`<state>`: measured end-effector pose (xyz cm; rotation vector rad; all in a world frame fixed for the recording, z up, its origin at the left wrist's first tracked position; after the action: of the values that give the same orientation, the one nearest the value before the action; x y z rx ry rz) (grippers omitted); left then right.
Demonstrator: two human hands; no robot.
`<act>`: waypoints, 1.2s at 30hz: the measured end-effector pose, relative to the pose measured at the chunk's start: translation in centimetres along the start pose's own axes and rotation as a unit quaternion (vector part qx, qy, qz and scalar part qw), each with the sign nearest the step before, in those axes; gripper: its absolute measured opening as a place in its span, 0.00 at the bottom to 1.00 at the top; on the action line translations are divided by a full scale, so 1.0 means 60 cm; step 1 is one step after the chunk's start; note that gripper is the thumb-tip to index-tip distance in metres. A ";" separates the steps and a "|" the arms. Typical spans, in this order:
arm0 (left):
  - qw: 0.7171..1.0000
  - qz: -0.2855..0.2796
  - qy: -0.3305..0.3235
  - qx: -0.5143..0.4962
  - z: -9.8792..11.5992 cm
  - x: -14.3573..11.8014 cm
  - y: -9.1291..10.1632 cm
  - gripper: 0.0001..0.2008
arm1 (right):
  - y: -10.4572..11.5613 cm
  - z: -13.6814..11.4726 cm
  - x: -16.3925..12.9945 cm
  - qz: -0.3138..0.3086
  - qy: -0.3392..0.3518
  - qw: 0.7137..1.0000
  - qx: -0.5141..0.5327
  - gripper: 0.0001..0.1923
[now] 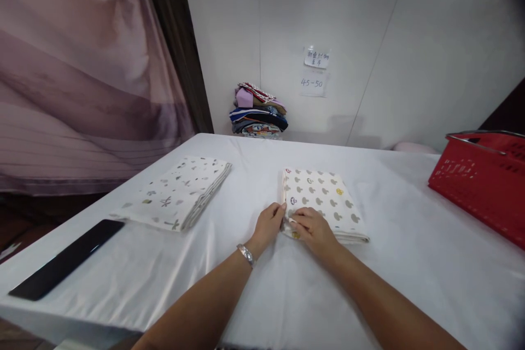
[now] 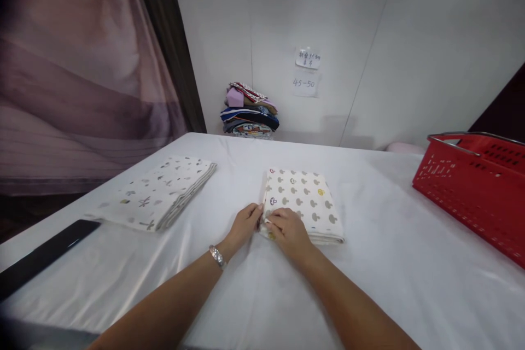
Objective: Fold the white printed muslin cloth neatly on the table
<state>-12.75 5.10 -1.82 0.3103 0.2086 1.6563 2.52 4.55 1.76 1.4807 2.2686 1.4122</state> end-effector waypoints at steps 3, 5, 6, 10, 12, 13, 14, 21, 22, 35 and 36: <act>1.000 -0.006 -0.003 0.013 0.006 -0.003 -0.001 0.17 | -0.006 -0.004 -0.002 -0.007 0.031 0.999 -0.028 0.14; 0.999 -0.005 -0.007 0.032 0.009 -0.005 -0.001 0.15 | -0.008 -0.005 -0.002 -0.016 0.046 0.998 -0.026 0.12; 0.999 -0.003 -0.008 0.043 0.009 -0.005 -0.001 0.15 | -0.008 -0.005 -0.002 -0.022 0.048 0.999 -0.016 0.11; 0.998 0.002 0.008 0.064 0.006 -0.005 -0.004 0.11 | 0.003 0.010 0.015 -0.056 -0.027 0.994 0.089 0.10; 0.998 0.001 0.015 0.065 0.003 -0.005 -0.007 0.10 | 0.012 0.029 0.040 -0.058 -0.099 0.986 0.119 0.11; 0.998 0.002 0.015 0.066 0.002 -0.006 -0.008 0.10 | 0.016 0.041 0.057 -0.052 -0.137 0.983 0.114 0.11; 0.998 0.004 0.013 0.067 0.001 -0.006 -0.009 0.10 | 0.018 0.053 0.077 -0.050 -0.171 0.979 0.104 0.11; 0.994 0.019 -0.004 0.110 -0.002 -0.006 -0.010 0.07 | 0.006 0.107 0.224 -0.079 -0.279 0.957 -0.004 0.08; 0.994 0.019 -0.006 0.111 -0.002 -0.006 -0.010 0.07 | 0.001 0.111 0.237 -0.090 -0.289 0.953 -0.016 0.10; 0.995 0.001 -0.031 0.092 -0.010 -0.007 -0.014 0.05 | -0.028 0.122 0.264 -0.128 -0.344 0.929 -0.049 0.10; 0.995 -0.001 -0.029 0.091 -0.009 -0.006 -0.014 0.05 | -0.028 0.122 0.263 -0.127 -0.341 0.930 -0.046 0.09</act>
<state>-12.10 4.84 -2.66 0.4955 0.3174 1.6280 -3.22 21.05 2.44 1.3113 1.8314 0.7512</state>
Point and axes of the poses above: each hand's wrist, its own x-axis towards the middle knuckle, its own y-axis out of the back of the hand, z = x × y, the point moved 3 cm from there along x, towards the middle knuckle, and after that the axes turned 1 degree about -z, right-handed, at the moved point
